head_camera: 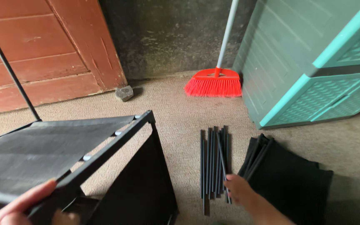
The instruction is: The person inserts black metal poles into the fabric sleeves of a black shelving unit frame. They repeatedly pick up poles from the floor and push them into the frame's vertical sleeves, working on one side of the unit.
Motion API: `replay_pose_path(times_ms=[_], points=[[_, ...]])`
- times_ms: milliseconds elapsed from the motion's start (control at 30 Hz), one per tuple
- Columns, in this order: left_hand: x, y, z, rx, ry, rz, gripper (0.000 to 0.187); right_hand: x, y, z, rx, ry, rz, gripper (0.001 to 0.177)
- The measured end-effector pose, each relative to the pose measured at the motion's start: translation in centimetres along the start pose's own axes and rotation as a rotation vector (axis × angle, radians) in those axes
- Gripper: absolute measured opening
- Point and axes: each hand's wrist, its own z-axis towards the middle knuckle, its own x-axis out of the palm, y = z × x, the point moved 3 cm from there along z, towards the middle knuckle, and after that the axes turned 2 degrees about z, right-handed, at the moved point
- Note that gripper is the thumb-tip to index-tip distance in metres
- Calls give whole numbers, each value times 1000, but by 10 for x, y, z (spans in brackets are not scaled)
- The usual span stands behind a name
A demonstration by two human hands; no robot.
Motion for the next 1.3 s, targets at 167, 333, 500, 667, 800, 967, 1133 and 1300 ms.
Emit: replay_pose_path(times_ms=[167, 333, 500, 667, 800, 967, 1133, 1300], points=[[4, -9, -14, -16, -2, -27, 40, -8, 54, -91, -202, 139, -58, 41], [15, -19, -27, 32, -10, -12, 41, -2, 135, -208, -405, 165, -55, 48], [16, -34, -35, -33, -31, -22, 38, 17, 207, -345, -642, 310, 33, 50], [-4, -39, -38, -86, -97, 18, 38, 31, 257, -467, -829, 385, 119, 51], [-21, -16, -35, -115, -172, 30, 48, 77, 249, -531, -873, 514, 196, 46], [-29, 22, -21, 56, 33, -151, 37, 154, 188, -555, -1228, 450, -114, 52], [-55, 38, -4, -128, 236, 85, 34, 169, 176, -530, -1223, 379, -190, 69], [-134, 22, 26, -112, -132, 376, 30, 163, 184, -524, -1264, 259, -405, 53]])
